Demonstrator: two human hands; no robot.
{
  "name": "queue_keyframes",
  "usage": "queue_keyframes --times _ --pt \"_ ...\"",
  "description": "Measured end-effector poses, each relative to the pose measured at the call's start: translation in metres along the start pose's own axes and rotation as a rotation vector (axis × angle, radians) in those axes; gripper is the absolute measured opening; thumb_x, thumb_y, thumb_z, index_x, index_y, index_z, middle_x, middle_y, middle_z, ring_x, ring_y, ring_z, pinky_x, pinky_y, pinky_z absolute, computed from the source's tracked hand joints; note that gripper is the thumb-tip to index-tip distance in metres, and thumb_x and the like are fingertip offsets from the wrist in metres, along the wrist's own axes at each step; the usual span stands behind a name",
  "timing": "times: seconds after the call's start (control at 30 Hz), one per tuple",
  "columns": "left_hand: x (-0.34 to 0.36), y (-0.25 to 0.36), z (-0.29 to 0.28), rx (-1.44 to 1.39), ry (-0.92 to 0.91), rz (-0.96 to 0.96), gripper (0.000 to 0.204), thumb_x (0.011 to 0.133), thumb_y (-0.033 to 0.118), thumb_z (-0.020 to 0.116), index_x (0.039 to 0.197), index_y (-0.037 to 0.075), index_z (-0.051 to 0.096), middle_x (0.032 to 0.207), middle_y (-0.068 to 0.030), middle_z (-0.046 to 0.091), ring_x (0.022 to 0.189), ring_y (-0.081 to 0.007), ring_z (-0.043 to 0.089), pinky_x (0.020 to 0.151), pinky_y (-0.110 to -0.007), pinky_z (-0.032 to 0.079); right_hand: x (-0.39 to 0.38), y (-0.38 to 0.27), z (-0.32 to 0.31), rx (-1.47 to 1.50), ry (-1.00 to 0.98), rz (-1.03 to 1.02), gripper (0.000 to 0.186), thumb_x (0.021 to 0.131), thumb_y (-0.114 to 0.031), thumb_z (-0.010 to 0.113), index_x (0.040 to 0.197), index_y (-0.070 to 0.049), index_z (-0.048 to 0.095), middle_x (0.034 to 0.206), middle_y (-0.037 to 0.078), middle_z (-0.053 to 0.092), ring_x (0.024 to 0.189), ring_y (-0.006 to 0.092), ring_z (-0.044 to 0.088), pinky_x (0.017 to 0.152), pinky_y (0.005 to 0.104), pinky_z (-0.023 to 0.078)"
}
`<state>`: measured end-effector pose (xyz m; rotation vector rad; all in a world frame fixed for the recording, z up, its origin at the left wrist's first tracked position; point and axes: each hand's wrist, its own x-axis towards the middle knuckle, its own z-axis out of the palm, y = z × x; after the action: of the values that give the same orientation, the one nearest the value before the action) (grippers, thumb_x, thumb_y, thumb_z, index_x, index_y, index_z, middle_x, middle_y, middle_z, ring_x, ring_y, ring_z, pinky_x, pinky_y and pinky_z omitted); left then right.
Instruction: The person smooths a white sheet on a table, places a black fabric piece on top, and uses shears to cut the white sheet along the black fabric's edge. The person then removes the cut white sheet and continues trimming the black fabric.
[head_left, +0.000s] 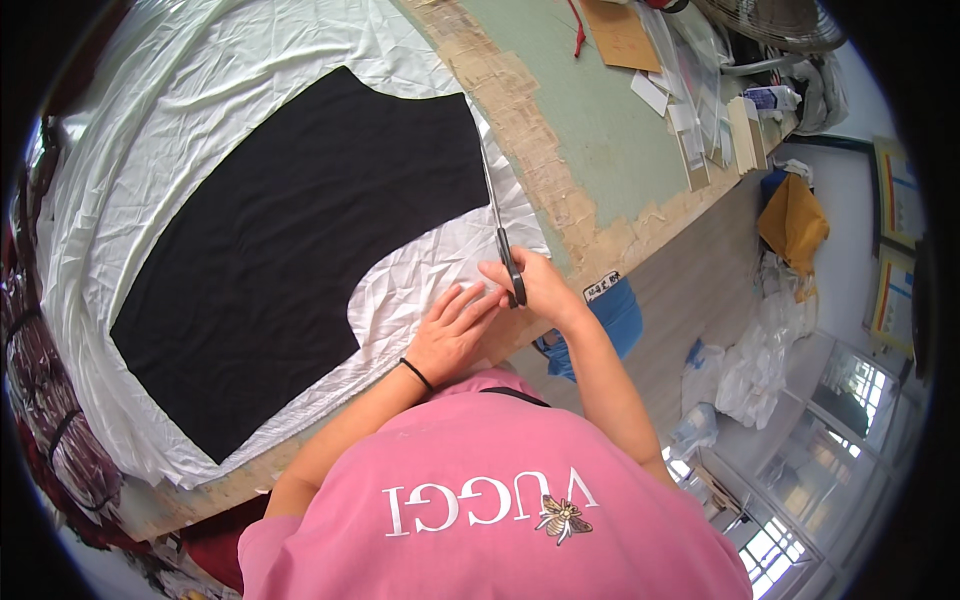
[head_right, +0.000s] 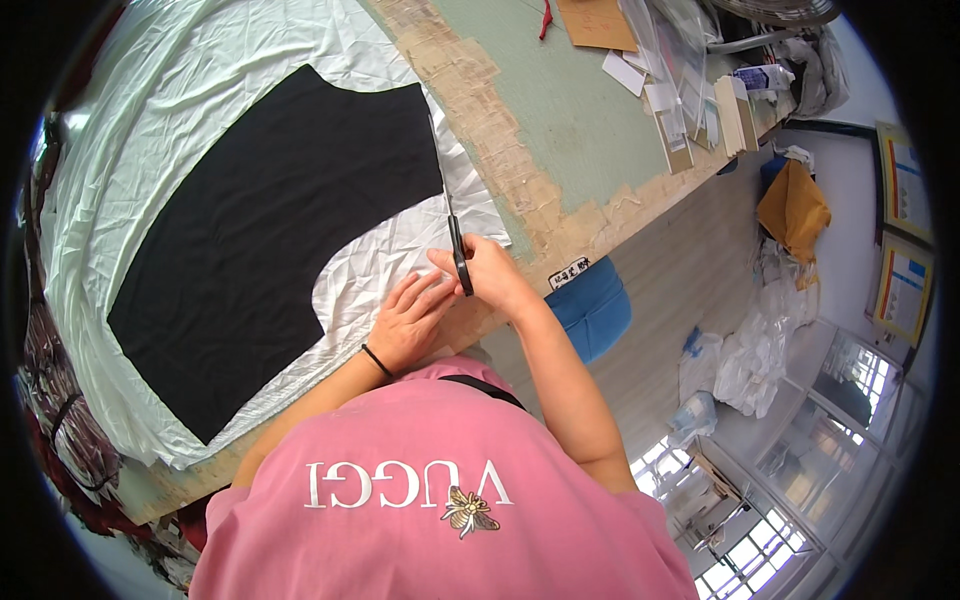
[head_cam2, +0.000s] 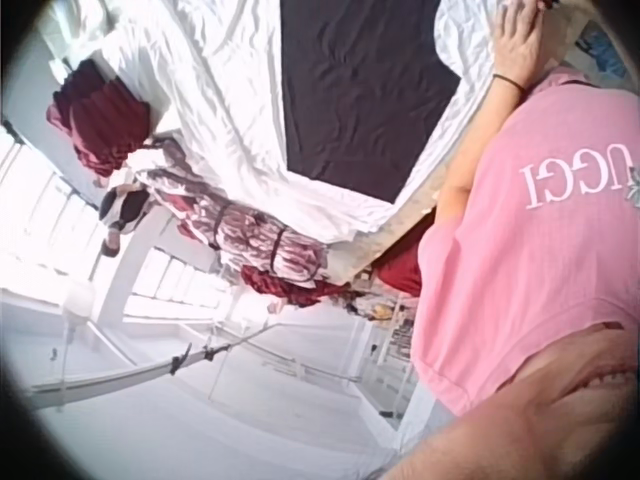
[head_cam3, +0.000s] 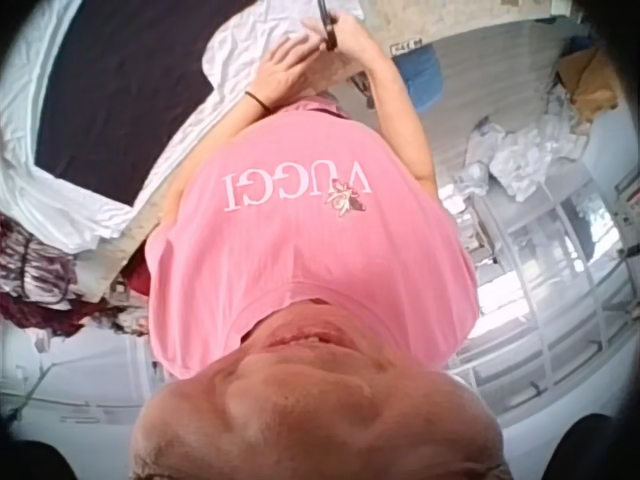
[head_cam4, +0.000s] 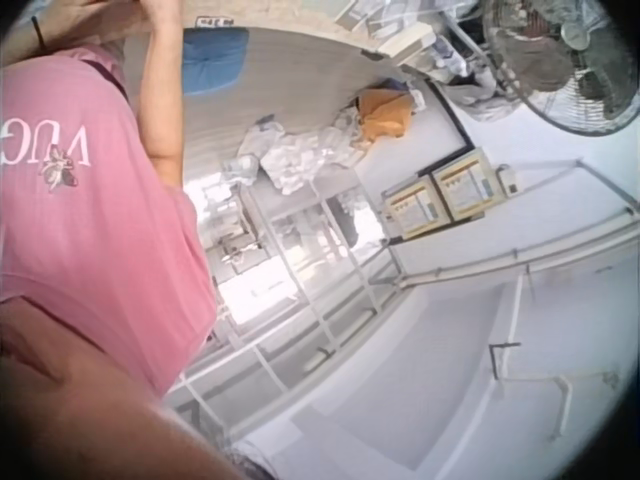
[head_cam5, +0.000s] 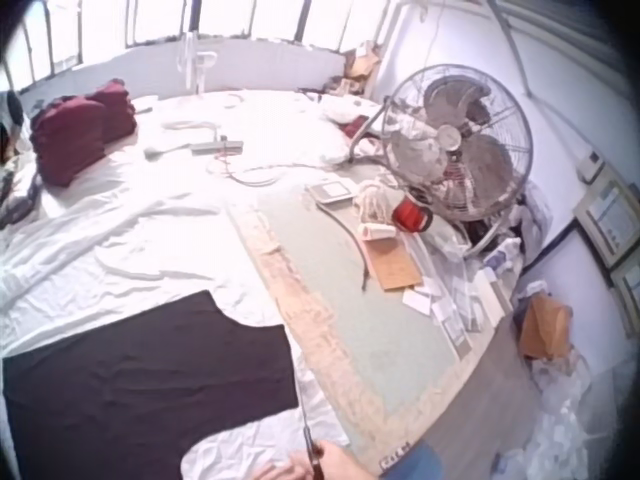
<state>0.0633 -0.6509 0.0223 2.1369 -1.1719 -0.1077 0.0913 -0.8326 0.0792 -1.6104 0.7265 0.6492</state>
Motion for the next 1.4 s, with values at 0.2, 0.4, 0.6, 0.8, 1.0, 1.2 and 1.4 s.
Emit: queue_keyframes --times 0.2,0.4,0.6,0.8,1.0,1.2,1.4 --pt "0.002 0.000 -0.001 0.016 0.008 0.010 0.045 0.073 0.012 0.057 0.117 0.005 0.058 0.134 -0.0029 0.046 0.126 -0.0206 0.040 0.107 -0.040 0.029 0.012 0.002 -0.001 -0.064 0.035 -0.026 0.039 0.079 -0.035 0.070 0.073 0.001 0.058 0.063 0.006 0.058 0.055 0.0100 0.054 0.050 0.0243 0.046" --pt "0.004 0.000 0.001 -0.013 0.022 0.001 0.046 0.071 0.008 0.057 0.117 0.005 0.058 0.132 -0.0025 0.047 0.124 -0.0208 0.042 0.106 -0.040 0.031 0.011 -0.003 -0.007 -0.075 0.018 -0.002 0.042 0.078 -0.040 0.069 0.072 0.000 0.058 0.063 0.005 0.058 0.058 0.0106 0.054 0.053 0.0264 0.046" --pt "0.004 0.001 -0.002 -0.001 0.019 0.008 0.049 0.068 0.005 0.057 0.117 0.006 0.058 0.131 -0.0019 0.048 0.124 -0.0213 0.043 0.105 -0.040 0.032 0.023 -0.012 -0.008 -0.119 0.030 -0.015 0.042 0.079 -0.040 0.069 0.070 0.000 0.057 0.062 0.004 0.057 0.056 0.0105 0.054 0.052 0.0269 0.045" --pt "0.003 0.000 -0.001 0.012 0.005 0.011 0.042 0.072 0.009 0.056 0.114 0.004 0.059 0.133 -0.0033 0.047 0.124 -0.0216 0.042 0.105 -0.041 0.032 0.021 -0.015 -0.009 -0.069 0.038 -0.003 0.036 0.079 -0.034 0.070 0.071 -0.001 0.057 0.061 0.004 0.056 0.049 0.0095 0.052 0.048 0.0250 0.044" --pt "0.005 0.001 -0.002 0.022 0.010 0.013 0.044 0.071 0.007 0.056 0.115 0.004 0.059 0.132 -0.0029 0.048 0.123 -0.0215 0.043 0.105 -0.040 0.032 0.023 -0.030 -0.014 -0.113 0.012 0.006 0.038 0.079 -0.036 0.070 0.073 -0.001 0.058 0.061 0.004 0.056 0.050 0.0099 0.053 0.048 0.0258 0.043" --pt "0.006 0.002 -0.006 0.020 -0.026 -0.004 0.046 0.071 0.006 0.055 0.117 0.004 0.058 0.132 -0.0022 0.048 0.123 -0.0219 0.043 0.105 -0.039 0.032 0.033 -0.028 -0.014 -0.165 0.050 -0.038 0.039 0.078 -0.038 0.069 0.079 0.001 0.060 0.060 0.005 0.057 0.048 0.0109 0.054 0.048 0.0266 0.043" --pt "0.007 0.003 -0.005 -0.004 -0.020 -0.019 0.048 0.070 0.003 0.055 0.117 0.005 0.058 0.131 -0.0015 0.049 0.123 -0.0218 0.043 0.105 -0.039 0.032 0.034 -0.028 -0.017 -0.178 0.048 -0.018 0.034 0.079 -0.031 0.069 0.079 0.001 0.058 0.061 0.003 0.055 0.048 0.0085 0.052 0.046 0.0236 0.041"
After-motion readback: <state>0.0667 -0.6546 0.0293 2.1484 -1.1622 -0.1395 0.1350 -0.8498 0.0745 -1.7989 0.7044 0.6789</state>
